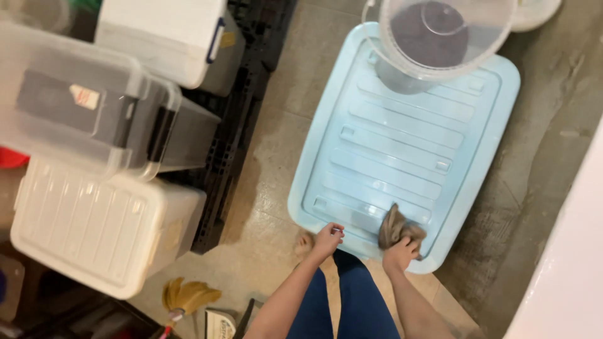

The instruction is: Tie a bag of coffee beans, wipe down a storage container lid, and wash a small cup in the sink

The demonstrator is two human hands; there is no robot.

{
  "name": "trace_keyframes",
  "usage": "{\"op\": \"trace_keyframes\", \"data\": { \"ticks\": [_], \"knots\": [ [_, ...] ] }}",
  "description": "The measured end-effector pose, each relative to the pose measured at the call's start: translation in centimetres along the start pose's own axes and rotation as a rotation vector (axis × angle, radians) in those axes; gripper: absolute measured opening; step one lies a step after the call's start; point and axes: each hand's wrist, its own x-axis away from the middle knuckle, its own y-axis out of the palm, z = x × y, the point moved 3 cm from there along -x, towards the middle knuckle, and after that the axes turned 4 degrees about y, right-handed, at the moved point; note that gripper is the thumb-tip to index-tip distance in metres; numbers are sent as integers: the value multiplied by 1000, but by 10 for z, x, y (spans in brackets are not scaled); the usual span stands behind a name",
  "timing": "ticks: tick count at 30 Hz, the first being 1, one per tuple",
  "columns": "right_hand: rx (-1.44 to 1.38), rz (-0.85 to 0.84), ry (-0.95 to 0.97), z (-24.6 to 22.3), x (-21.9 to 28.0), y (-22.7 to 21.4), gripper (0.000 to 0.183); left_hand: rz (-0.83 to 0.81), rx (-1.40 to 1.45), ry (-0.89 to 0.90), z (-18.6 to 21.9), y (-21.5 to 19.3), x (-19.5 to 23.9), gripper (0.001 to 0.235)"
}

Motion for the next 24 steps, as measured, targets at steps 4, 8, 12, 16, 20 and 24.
{"op": "trace_keyframes", "data": {
  "ticks": [4, 8, 12, 16, 20, 24],
  "knots": [
    [147, -104, -277, -30, 14, 27, 60, 56, 130, 14, -13, -4, 31, 20],
    [59, -498, -781, -117, 111, -20, 33, 187, 157, 93, -35, -30, 67, 19],
    [333, -249, -1263, -156, 232, -38, 18, 326, 127, 89, -68, -73, 140, 22],
    [20, -580, -1421, -135, 348, -53, 22, 526, 270, 9, -119, -102, 244, 48],
    [107, -593, -1476, -101, 397, -45, 21, 615, 206, 79, -87, -111, 396, 100],
    [-72, -852, -1326, -44, 466, -76, 20, 544, 165, 285, -89, -91, 443, 113]
  ]
}}
